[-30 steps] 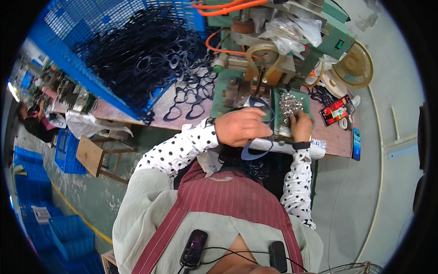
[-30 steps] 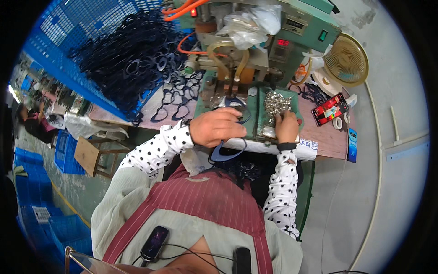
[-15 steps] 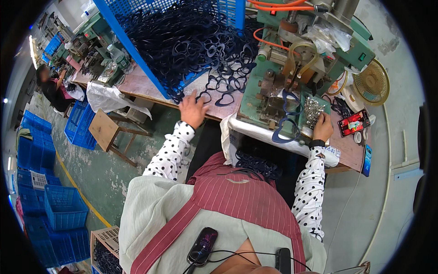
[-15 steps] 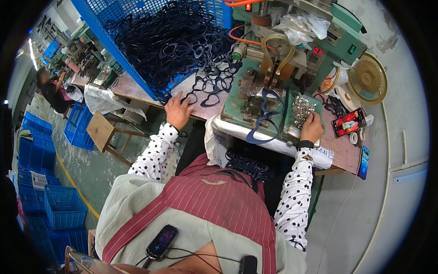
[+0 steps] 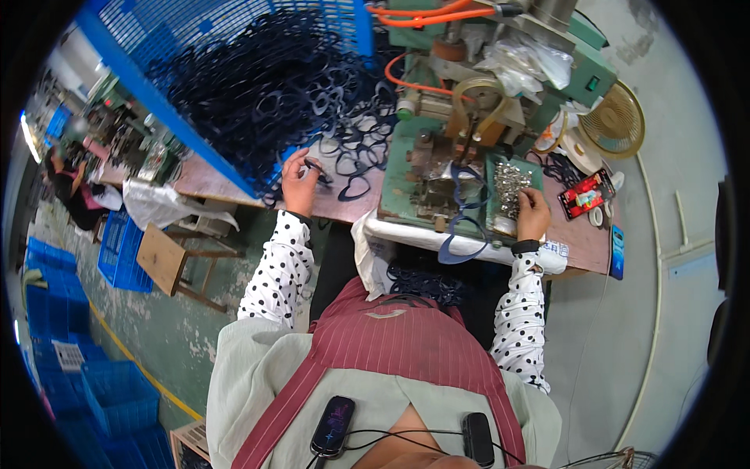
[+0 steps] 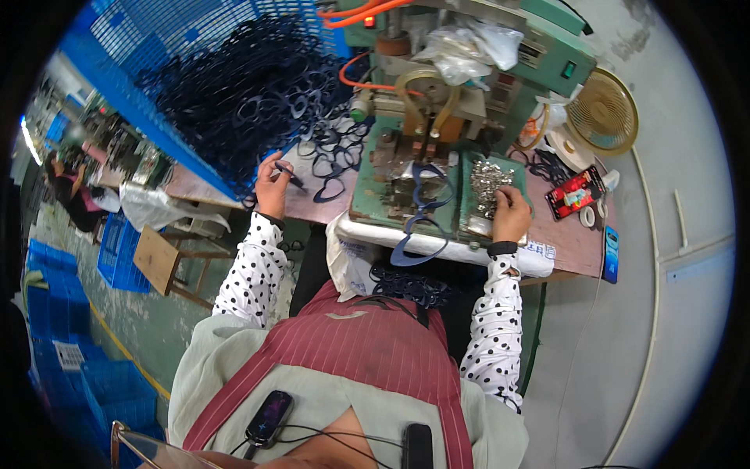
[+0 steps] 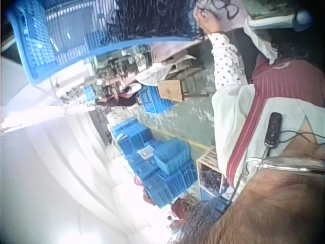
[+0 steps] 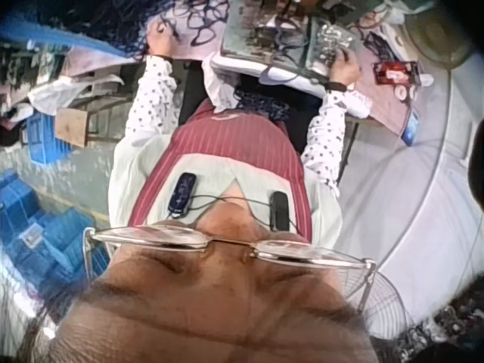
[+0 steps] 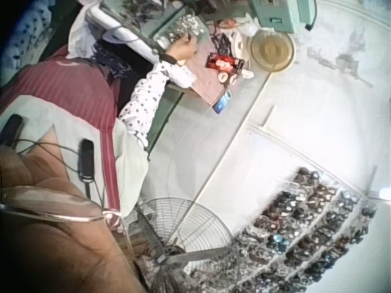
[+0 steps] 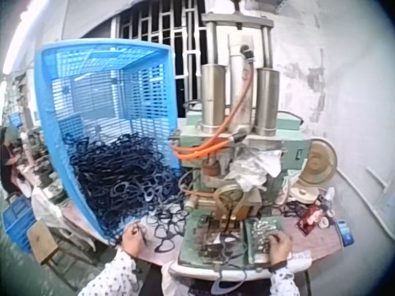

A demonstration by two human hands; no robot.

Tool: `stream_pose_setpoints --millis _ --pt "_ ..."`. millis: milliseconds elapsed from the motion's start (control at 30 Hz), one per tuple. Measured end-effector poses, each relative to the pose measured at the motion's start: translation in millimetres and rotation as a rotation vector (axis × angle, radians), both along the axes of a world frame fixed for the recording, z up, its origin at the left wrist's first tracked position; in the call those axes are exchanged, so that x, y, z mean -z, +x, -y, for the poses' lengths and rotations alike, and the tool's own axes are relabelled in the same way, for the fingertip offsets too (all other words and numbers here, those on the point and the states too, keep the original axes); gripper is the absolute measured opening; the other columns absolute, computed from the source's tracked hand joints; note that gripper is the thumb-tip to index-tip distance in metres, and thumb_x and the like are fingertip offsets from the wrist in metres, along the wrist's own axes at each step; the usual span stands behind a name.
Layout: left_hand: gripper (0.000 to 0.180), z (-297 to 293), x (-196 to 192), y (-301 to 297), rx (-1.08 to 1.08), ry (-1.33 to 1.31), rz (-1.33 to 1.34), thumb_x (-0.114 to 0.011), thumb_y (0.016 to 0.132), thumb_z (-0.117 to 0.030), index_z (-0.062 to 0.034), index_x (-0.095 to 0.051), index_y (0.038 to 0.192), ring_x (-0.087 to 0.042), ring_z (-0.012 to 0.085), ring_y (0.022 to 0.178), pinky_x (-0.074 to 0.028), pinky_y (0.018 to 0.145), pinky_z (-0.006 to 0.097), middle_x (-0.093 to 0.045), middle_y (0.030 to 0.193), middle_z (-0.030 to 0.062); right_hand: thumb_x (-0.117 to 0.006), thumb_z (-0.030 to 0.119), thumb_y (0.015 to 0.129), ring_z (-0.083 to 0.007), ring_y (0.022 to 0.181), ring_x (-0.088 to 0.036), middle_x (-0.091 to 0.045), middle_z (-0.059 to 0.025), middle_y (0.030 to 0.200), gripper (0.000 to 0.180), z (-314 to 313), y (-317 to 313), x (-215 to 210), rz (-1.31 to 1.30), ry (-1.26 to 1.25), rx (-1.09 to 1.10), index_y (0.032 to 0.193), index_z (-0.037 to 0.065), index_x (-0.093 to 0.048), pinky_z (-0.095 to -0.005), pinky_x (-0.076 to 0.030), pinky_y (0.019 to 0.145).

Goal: The person repeatedly picks up dark plastic eyeglass frames and small metal components, inserts the metal parts into the frames, and places the assembled units into a blue basket. The process is continuous and repetitive throughout the clip.

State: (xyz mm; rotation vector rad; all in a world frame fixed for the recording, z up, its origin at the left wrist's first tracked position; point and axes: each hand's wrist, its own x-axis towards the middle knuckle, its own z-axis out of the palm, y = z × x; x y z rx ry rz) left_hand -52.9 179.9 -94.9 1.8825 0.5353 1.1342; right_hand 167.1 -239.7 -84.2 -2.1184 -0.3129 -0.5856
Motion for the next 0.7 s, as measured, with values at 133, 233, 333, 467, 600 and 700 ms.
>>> stream_pose_setpoints --millis 133,233,333,467,600,700 --pt "0.017 -16.1 38.4 38.3 -0.116 0.195 -0.214 -0.068 0.085 -0.021 -0.0037 -0.066 0.085 -0.061 0.0315 0.089 -0.046 0.08 0.039 -0.066 0.092 0.0143 -0.068 0.006 0.083 -0.0098 0.074 -0.062 -0.071 -0.0043 0.083 0.015 -18.2 -15.3 -32.5 -0.231 0.24 -0.121 0.096 0.004 -0.073 -0.0232 -0.048 0.068" --pt "0.026 -1.3 23.9 49.7 -0.162 0.255 -0.374 -0.063 0.09 -0.028 -0.0029 -0.065 0.083 -0.061 0.0343 0.072 -0.047 0.067 0.041 -0.064 0.077 0.0169 -0.067 0.005 0.083 -0.0101 0.075 -0.062 -0.071 -0.0056 0.085 0.015 -38.4 -42.6 -75.8 -0.218 0.383 -0.31 0.096 0.003 -0.073 -0.0227 -0.047 0.069" --pt "0.027 5.7 11.0 60.1 -0.147 0.186 -0.243 -0.058 0.095 -0.027 -0.0019 -0.062 0.085 -0.058 0.0339 0.061 -0.045 0.057 0.039 -0.061 0.071 0.0189 -0.068 0.003 0.08 -0.0096 0.077 -0.06 -0.07 -0.004 0.089 0.016 -57.1 -64.5 -107.9 -0.251 0.349 -0.463 0.095 0.003 -0.074 -0.0228 -0.046 0.07" --pt "0.017 35.8 -26.8 63.9 0.022 0.106 -0.092 -0.059 0.095 -0.019 -0.002 -0.064 0.095 -0.06 0.0262 0.067 -0.047 0.063 0.033 -0.064 0.079 0.0151 -0.072 0.004 0.074 -0.0041 0.062 -0.047 -0.07 -0.0046 0.086 0.035 -82.6 -82.7 -121.4 -0.374 0.442 -0.531 0.109 0.004 -0.065 -0.0212 -0.036 0.053" --pt "0.021 76.1 -73.0 53.8 0.152 0.411 -0.017 -0.057 0.085 -0.002 -0.0015 -0.064 0.105 -0.061 0.0315 0.087 -0.047 0.08 0.037 -0.065 0.095 0.0141 -0.076 0.008 0.072 -0.0042 0.057 -0.044 -0.069 -0.0017 0.077 0.04 -86.5 -78.9 -126.2 -0.386 0.282 -0.444 0.107 0.003 -0.058 -0.0221 -0.035 0.052" --pt "0.035 95.5 -93.2 49.0 0.246 0.623 0.086 -0.061 0.073 0.0 -0.003 -0.064 0.109 -0.061 0.0319 0.088 -0.045 0.084 0.042 -0.066 0.097 0.0122 -0.076 0.009 0.072 -0.0046 0.056 -0.044 -0.07 -0.0015 0.078 0.041 -92.2 -76.0 -128.0 -0.401 0.306 -0.444 0.107 0.004 -0.057 -0.0223 -0.034 0.051"
